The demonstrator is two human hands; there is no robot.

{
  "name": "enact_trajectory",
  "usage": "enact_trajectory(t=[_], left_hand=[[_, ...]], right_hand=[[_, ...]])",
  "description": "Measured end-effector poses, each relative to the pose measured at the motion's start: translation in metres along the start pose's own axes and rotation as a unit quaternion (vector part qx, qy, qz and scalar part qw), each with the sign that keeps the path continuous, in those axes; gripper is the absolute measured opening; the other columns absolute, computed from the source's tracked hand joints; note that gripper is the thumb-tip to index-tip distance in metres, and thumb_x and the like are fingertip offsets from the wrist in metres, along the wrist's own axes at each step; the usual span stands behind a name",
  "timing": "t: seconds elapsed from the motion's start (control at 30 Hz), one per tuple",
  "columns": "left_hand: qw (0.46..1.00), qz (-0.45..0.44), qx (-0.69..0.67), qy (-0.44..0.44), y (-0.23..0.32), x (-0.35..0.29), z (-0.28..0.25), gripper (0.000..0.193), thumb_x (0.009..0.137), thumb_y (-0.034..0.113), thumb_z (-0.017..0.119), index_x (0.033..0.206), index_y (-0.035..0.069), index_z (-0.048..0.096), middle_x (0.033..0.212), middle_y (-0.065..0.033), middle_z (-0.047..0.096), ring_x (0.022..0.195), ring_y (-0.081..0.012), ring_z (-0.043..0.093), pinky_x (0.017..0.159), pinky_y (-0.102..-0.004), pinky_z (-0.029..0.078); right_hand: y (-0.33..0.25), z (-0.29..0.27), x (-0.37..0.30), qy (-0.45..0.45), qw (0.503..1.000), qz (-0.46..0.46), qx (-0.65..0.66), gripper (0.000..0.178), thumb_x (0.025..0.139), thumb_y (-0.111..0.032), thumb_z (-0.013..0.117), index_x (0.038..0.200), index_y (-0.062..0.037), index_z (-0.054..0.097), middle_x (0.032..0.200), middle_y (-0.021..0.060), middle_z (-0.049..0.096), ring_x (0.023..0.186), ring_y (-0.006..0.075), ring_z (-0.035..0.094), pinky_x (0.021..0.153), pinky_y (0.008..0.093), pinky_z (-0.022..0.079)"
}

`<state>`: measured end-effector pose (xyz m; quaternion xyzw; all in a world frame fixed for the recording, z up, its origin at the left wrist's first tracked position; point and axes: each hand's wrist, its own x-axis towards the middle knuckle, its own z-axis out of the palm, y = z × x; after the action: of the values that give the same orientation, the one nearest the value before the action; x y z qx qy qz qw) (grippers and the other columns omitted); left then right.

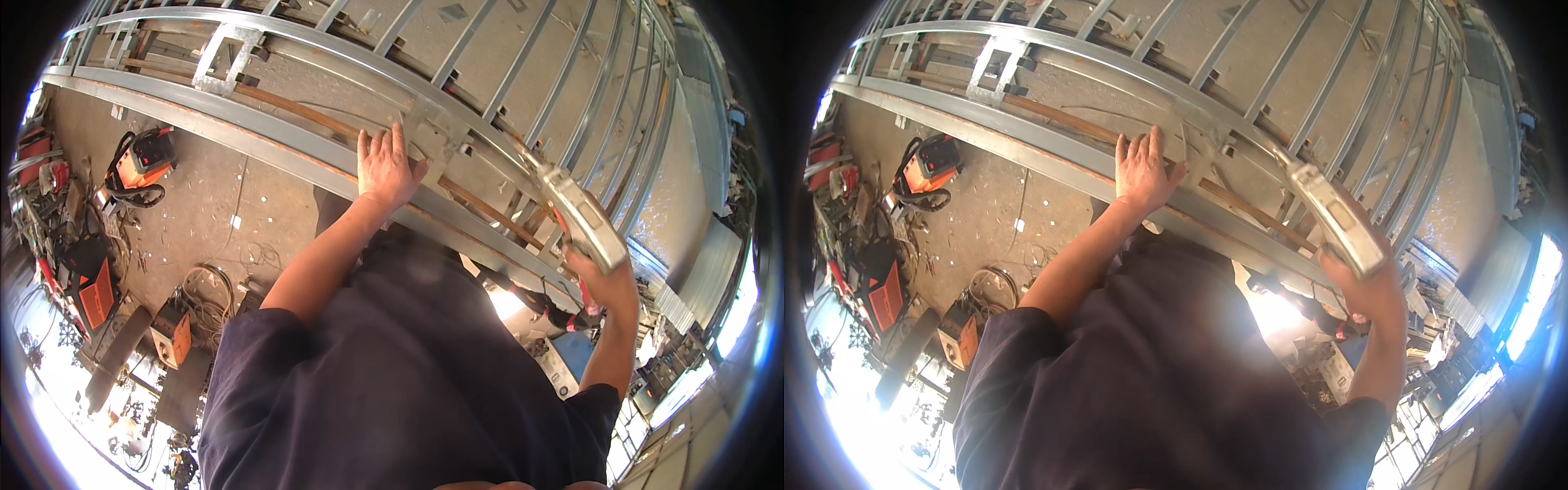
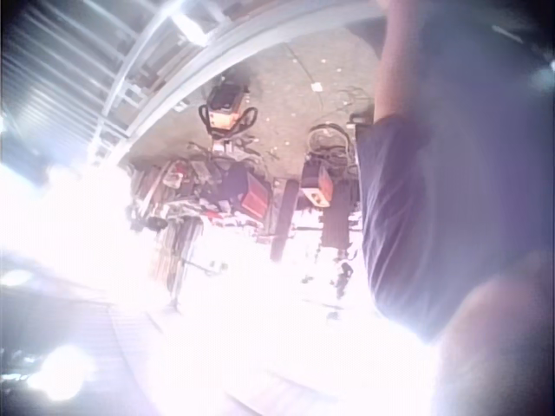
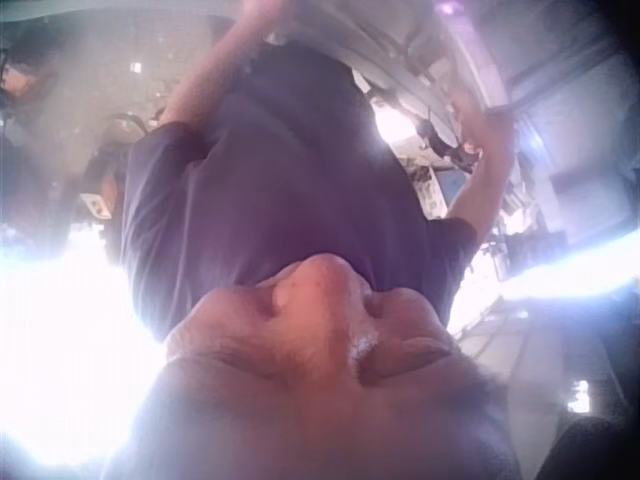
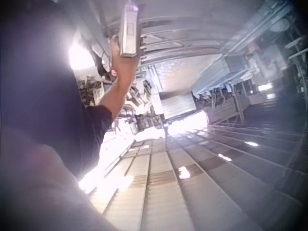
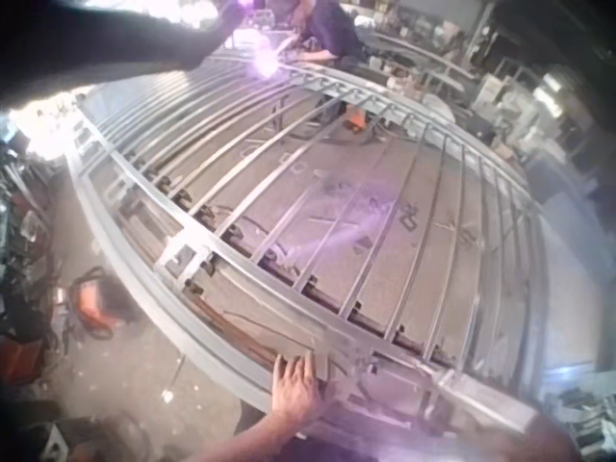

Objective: The person welds multiple joints on a large metal frame using a handheld welding torch. They move along the frame, applying welds at various intersections and seams while holding the structure steady with their other hand.

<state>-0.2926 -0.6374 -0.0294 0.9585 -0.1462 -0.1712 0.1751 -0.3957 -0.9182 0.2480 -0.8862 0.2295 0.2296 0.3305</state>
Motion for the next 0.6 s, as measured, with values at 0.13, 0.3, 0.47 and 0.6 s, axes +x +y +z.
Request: enact_trajectory(t=[0.13, 0.3, 0.47, 0.6], left_hand=[[1.000, -0.013, 0.002, -0.001, 0.011, -0.003, 0.006, 0.106, 0.088, 0.060, 0.073, 0.162, -0.003, 0.032, 0.153, -0.0169, 0.055, 0.151, -0.0306, 0.042, 0.131, -0.0548, 0.015], [1.000, -0.006, 0.013, -0.009, 0.014, -0.008, 0.006, 0.112, 0.084, 0.062, 0.075, 0.164, -0.002, 0.029, 0.153, -0.0163, 0.054, 0.152, -0.0298, 0.041, 0.132, -0.0542, 0.011], [1.000, -0.001, 0.008, -0.004, 0.012, -0.009, 0.010, 0.113, 0.083, 0.064, 0.074, 0.164, -0.002, 0.030, 0.153, -0.0165, 0.054, 0.152, -0.0304, 0.041, 0.132, -0.0552, 0.010], [1.000, -0.003, -0.014, -0.008, 0.013, -0.007, 0.006, 0.112, 0.084, 0.063, 0.074, 0.163, -0.003, 0.031, 0.152, -0.0170, 0.054, 0.151, -0.0308, 0.042, 0.132, -0.0554, 0.011]], right_hand=[[0.009, 0.030, 0.023, 0.000, 0.998, -0.049, 0.051, 0.067, 0.087, -0.015, 0.078, 0.151, -0.0149, 0.059, 0.113, 0.0139, 0.078, 0.102, 0.0208, 0.074, 0.092, 0.0350, 0.056], [-0.008, 0.072, 0.064, -0.024, 0.979, -0.192, -0.063, 0.076, 0.088, -0.016, 0.079, 0.157, -0.0288, 0.050, 0.121, 0.0213, 0.075, 0.113, 0.0407, 0.073, 0.095, 0.0445, 0.058], [-0.020, 0.099, 0.080, -0.024, 0.970, -0.194, -0.144, 0.072, 0.089, -0.022, 0.079, 0.154, -0.0305, 0.050, 0.127, 0.0153, 0.074, 0.114, 0.0411, 0.071, 0.092, 0.0488, 0.061], [-0.016, 0.113, 0.087, 0.012, 0.959, -0.226, -0.168, 0.073, 0.088, -0.022, 0.079, 0.154, -0.0322, 0.051, 0.133, 0.0125, 0.072, 0.113, 0.0396, 0.071, 0.093, 0.0479, 0.062]])
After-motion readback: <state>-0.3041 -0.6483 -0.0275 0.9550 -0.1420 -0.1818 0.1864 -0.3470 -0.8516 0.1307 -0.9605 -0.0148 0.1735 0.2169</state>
